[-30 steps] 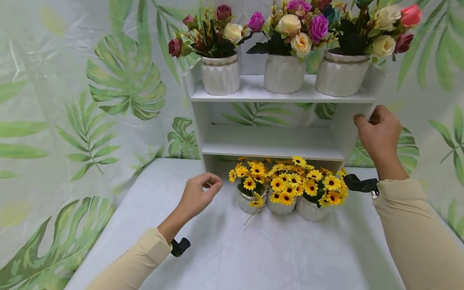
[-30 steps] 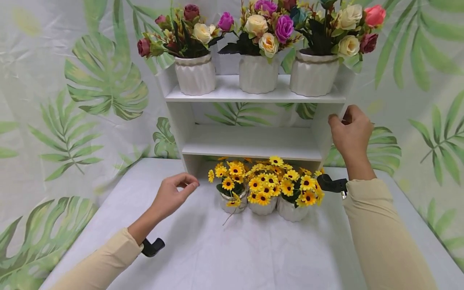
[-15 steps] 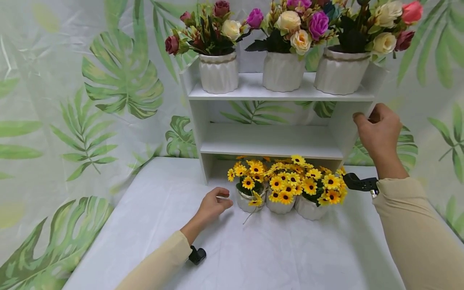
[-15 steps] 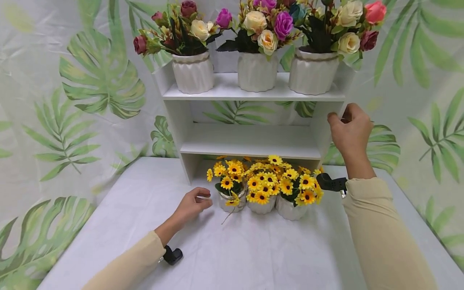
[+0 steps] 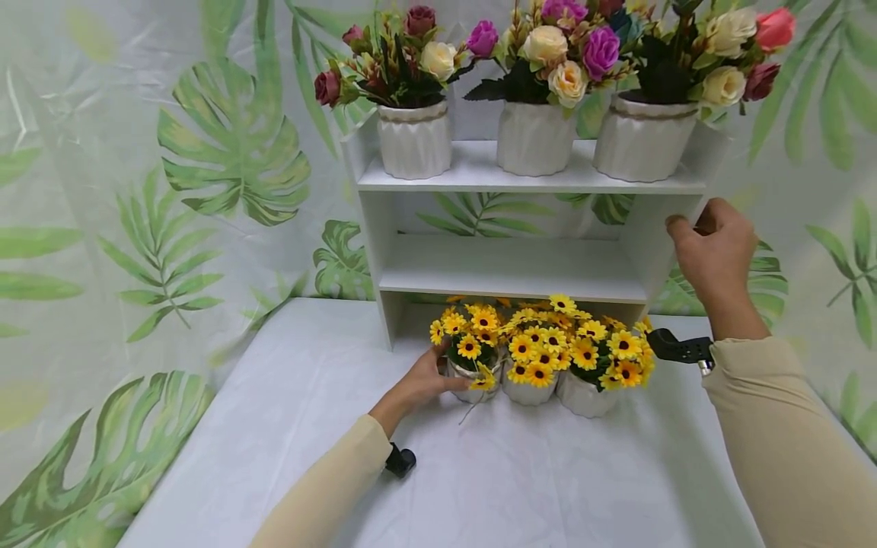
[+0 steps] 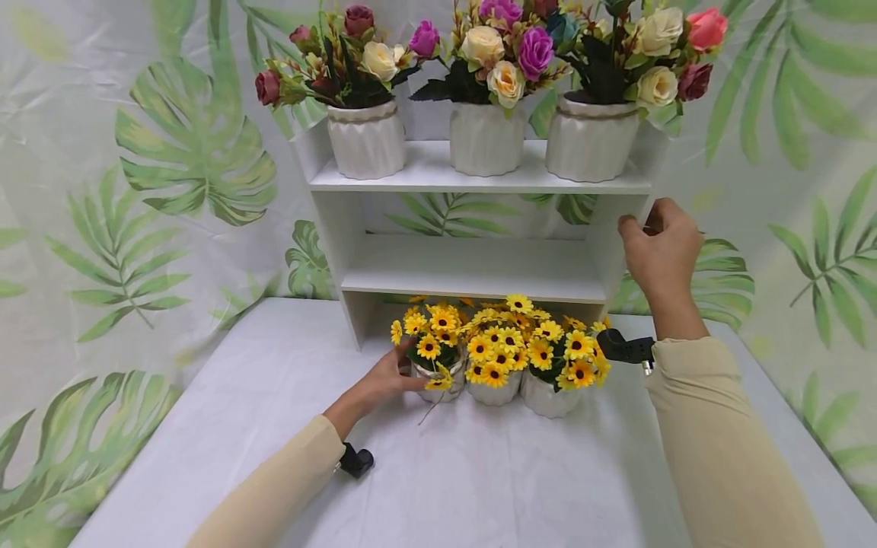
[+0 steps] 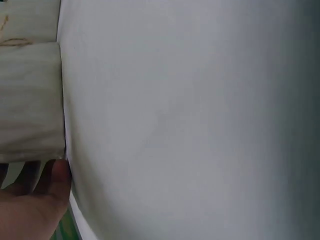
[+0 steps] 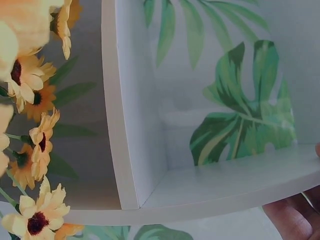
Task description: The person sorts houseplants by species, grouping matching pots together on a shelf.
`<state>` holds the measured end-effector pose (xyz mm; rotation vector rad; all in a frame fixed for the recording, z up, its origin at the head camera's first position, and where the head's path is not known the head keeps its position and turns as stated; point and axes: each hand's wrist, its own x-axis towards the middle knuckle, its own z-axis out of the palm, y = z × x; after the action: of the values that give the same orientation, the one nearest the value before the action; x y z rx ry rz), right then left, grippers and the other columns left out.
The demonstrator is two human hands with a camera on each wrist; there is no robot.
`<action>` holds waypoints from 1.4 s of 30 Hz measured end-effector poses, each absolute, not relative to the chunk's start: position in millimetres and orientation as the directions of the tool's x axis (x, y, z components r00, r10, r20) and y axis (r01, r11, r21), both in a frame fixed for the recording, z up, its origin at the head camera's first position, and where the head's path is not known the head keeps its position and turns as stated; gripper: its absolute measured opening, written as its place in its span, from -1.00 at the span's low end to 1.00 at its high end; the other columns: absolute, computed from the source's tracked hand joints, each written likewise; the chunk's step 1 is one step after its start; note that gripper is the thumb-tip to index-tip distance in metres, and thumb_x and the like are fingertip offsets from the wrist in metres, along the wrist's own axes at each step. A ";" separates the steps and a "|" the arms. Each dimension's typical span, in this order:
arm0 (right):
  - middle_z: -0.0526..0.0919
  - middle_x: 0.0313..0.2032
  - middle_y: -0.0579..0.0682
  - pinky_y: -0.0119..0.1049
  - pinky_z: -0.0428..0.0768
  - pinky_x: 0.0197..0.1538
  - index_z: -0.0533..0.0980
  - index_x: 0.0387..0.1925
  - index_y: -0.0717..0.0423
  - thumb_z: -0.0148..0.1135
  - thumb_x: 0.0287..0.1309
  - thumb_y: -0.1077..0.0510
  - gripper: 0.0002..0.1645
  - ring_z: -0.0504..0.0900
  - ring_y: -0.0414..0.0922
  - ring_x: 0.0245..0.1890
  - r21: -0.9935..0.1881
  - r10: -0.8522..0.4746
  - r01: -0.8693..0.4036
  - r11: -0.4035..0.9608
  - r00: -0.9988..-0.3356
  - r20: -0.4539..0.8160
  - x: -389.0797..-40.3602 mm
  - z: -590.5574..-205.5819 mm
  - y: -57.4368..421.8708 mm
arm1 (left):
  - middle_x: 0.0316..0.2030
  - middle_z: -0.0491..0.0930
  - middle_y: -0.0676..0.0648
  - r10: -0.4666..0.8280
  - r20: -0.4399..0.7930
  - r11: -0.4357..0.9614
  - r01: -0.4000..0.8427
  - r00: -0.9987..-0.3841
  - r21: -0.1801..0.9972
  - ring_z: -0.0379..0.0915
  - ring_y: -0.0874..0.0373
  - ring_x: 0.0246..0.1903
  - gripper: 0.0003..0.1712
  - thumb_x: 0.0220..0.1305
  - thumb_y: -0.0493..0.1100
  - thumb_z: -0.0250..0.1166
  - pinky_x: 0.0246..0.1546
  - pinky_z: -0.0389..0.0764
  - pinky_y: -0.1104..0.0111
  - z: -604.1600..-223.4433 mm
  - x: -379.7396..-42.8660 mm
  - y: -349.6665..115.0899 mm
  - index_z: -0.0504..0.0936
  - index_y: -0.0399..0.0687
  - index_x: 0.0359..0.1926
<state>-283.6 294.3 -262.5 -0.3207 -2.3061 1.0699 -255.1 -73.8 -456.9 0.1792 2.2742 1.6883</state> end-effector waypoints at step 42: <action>0.60 0.20 0.09 -0.31 0.56 0.05 0.47 0.27 0.02 0.05 0.30 -0.15 -0.40 0.56 -0.23 0.04 -0.765 0.446 0.006 0.644 -0.815 0.369 -284.6 -264.5 293.2 | 0.60 -0.41 -0.11 0.433 -0.266 0.330 -0.124 -0.861 0.936 -0.44 -0.06 0.59 0.41 0.00 -0.12 0.53 0.57 -0.20 -0.05 -455.9 -268.7 -75.1 -0.35 0.06 0.59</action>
<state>-284.6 293.2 -264.5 -0.3521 -2.3239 1.0784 -268.7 -75.1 -455.9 0.2712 2.1249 1.5578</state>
